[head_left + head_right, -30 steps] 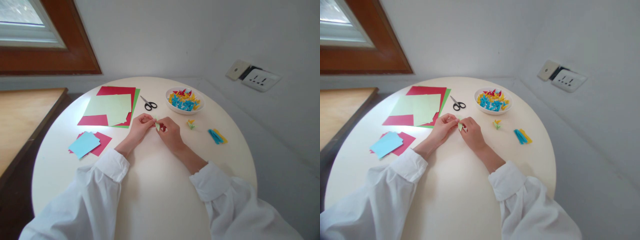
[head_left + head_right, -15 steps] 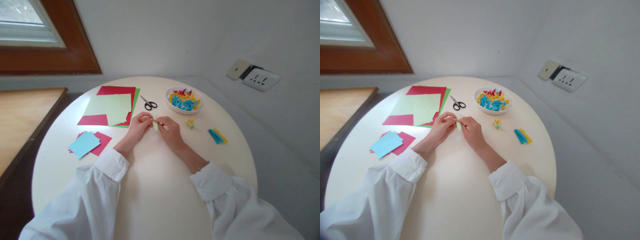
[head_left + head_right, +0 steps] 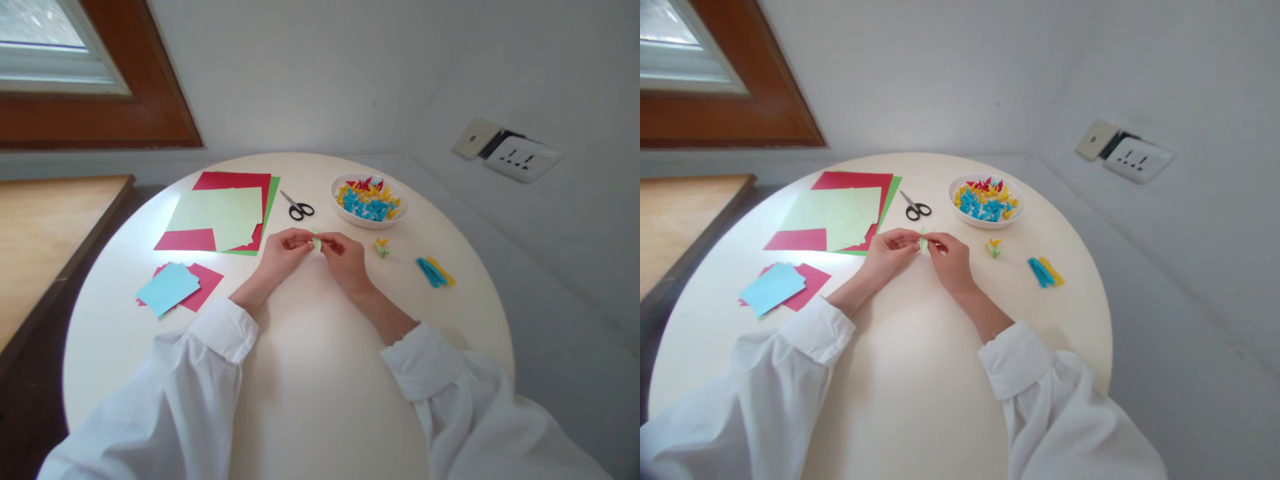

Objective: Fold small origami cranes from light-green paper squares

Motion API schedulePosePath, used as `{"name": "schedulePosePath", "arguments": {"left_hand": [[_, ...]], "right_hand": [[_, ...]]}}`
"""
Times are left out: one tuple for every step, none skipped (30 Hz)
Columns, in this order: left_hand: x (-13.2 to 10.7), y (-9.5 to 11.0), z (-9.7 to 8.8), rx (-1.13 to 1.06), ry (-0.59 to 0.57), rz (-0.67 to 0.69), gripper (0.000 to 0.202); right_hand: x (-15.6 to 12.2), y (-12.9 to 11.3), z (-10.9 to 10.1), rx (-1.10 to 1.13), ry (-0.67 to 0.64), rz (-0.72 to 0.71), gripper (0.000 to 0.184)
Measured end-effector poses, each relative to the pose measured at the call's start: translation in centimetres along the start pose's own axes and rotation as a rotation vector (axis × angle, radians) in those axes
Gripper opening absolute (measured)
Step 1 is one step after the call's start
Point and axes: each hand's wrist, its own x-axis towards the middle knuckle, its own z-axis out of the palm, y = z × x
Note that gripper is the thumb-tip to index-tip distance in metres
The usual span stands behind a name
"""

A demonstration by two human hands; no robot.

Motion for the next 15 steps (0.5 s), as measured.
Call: {"name": "schedulePosePath", "arguments": {"left_hand": [[0.02,-0.06,-0.01,0.005,0.004,0.006,0.024],[0.05,-0.10,-0.02,0.010,0.010,0.012,0.023],[0.06,-0.11,-0.03,0.014,0.015,0.017,0.023],[0.07,-0.11,-0.04,0.017,0.021,0.020,0.023],[0.06,-0.09,-0.05,0.020,0.029,0.022,0.023],[0.06,-0.06,-0.06,0.023,0.038,0.022,0.023],[0.05,-0.03,-0.07,0.028,0.044,0.022,0.023],[0.04,0.00,-0.08,0.034,0.048,0.021,0.023],[0.05,0.02,-0.09,0.039,0.050,0.020,0.023],[0.06,0.03,-0.10,0.044,0.050,0.019,0.023],[0.07,0.03,-0.11,0.048,0.050,0.019,0.023],[0.09,0.04,-0.12,0.050,0.051,0.019,0.023],[0.10,0.04,-0.13,0.050,0.053,0.017,0.022],[0.12,0.04,-0.13,0.048,0.055,0.014,0.022],[0.12,0.03,-0.14,0.047,0.057,0.010,0.021]], "right_hand": [[0.01,0.01,-0.01,0.002,-0.005,-0.002,0.018],[0.01,0.01,-0.02,0.005,-0.013,-0.002,0.019],[0.01,-0.01,-0.03,0.009,-0.023,-0.001,0.019],[0.00,-0.04,-0.04,0.014,-0.034,0.004,0.020],[0.00,-0.07,-0.04,0.021,-0.044,0.010,0.020],[0.00,-0.11,-0.03,0.031,-0.052,0.019,0.019],[0.01,-0.15,-0.02,0.043,-0.059,0.030,0.018],[0.01,-0.18,-0.01,0.054,-0.063,0.040,0.017],[0.03,-0.21,0.00,0.064,-0.064,0.049,0.017],[0.04,-0.22,0.00,0.071,-0.063,0.056,0.016],[0.05,-0.22,0.01,0.075,-0.062,0.061,0.015],[0.07,-0.20,0.02,0.078,-0.062,0.065,0.015],[0.09,-0.17,0.02,0.081,-0.064,0.069,0.015],[0.12,-0.14,0.02,0.084,-0.068,0.075,0.015],[0.14,-0.11,0.02,0.089,-0.072,0.082,0.015]]}}
